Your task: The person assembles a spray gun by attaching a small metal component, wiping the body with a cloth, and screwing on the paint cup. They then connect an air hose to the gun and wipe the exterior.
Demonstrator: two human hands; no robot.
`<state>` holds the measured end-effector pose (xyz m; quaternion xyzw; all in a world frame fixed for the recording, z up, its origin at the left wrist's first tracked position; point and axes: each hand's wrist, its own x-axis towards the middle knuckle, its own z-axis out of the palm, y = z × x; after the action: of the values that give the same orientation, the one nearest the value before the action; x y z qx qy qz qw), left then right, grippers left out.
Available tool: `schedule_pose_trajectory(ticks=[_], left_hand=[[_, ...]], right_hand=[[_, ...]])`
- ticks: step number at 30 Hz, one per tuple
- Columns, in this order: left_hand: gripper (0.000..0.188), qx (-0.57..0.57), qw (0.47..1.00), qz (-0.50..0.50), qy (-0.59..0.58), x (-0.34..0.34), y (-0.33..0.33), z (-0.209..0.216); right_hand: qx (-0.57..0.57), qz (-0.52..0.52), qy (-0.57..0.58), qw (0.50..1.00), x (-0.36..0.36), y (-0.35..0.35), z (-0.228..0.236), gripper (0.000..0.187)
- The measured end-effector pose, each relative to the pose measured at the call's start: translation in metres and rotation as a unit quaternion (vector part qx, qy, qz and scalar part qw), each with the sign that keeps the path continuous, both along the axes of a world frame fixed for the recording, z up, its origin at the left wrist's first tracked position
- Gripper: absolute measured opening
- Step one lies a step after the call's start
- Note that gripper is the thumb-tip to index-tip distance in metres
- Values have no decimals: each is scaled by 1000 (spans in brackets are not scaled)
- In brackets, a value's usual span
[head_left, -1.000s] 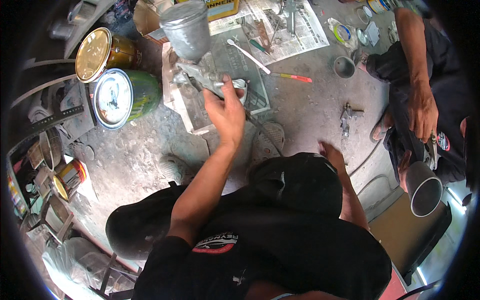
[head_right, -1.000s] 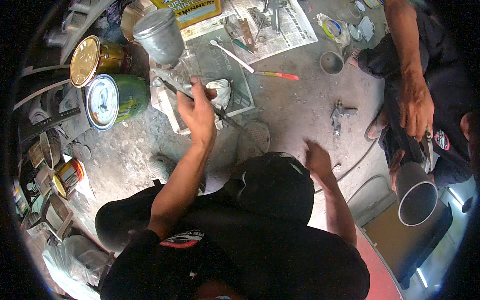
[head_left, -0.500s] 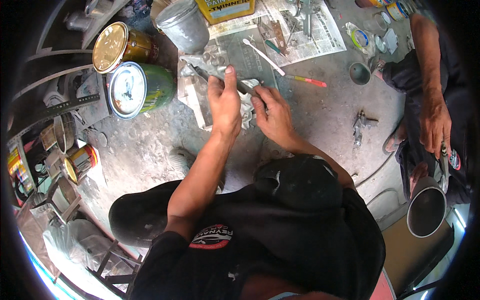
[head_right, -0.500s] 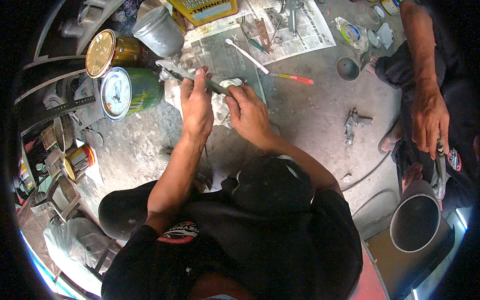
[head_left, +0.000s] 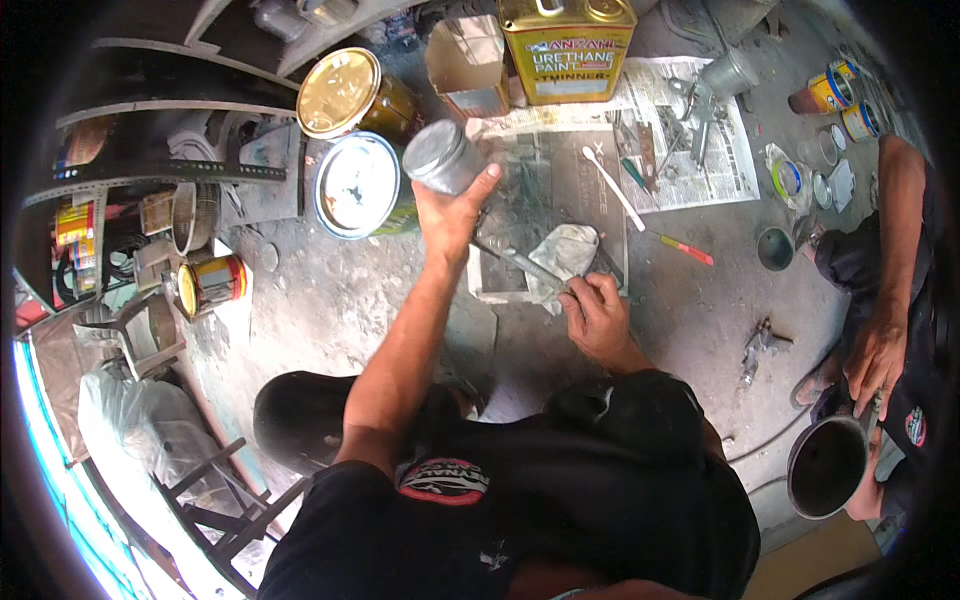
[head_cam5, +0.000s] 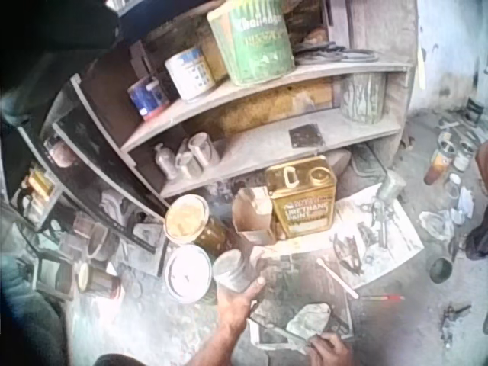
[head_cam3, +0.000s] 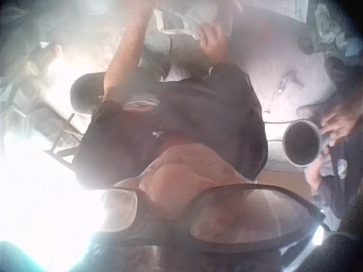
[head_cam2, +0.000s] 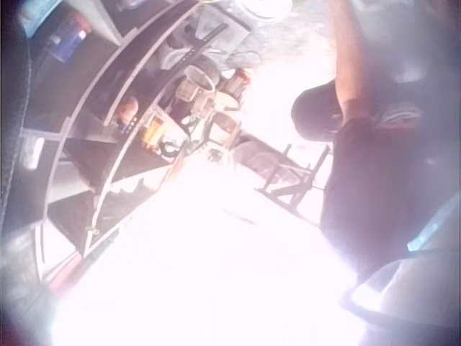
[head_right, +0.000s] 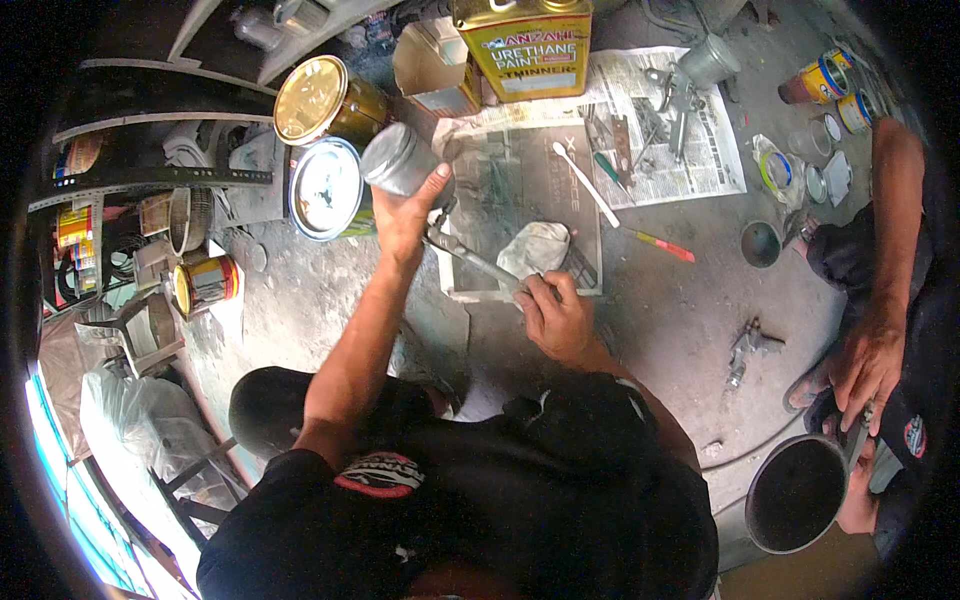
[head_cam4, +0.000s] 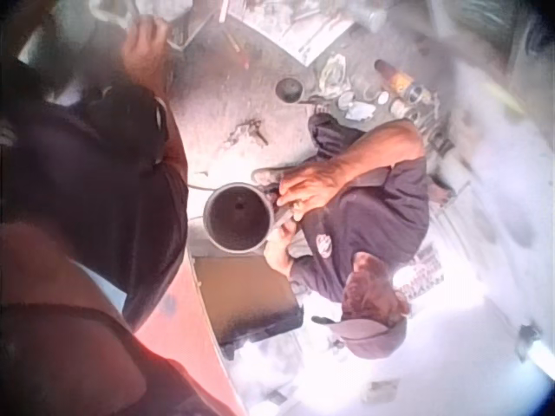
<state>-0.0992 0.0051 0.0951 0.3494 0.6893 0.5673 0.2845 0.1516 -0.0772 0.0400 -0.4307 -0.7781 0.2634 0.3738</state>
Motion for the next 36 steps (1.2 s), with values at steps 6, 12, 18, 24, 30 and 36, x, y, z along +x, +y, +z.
schedule_pose_trajectory(ticks=[6,12,18,24,30,36], left_hand=[[69,6,997,64,34,-4,1,-13],[57,18,993,-85,-82,-10,4,-17],[55,47,983,-144,-102,1,4,-5],[74,95,993,35,56,-7,13,-13],[81,68,995,34,68,4,14,13],[77,53,996,19,65,6,9,22]], right_hand=[[-45,-3,-30,999,-7,14,0,21],[-405,97,78,906,-1,6,-2,25],[-672,134,260,680,0,-5,-14,33],[-101,0,29,994,-9,9,-10,28],[-8,-23,-108,994,-3,8,0,30],[-14,-10,-117,993,-9,7,0,23]])
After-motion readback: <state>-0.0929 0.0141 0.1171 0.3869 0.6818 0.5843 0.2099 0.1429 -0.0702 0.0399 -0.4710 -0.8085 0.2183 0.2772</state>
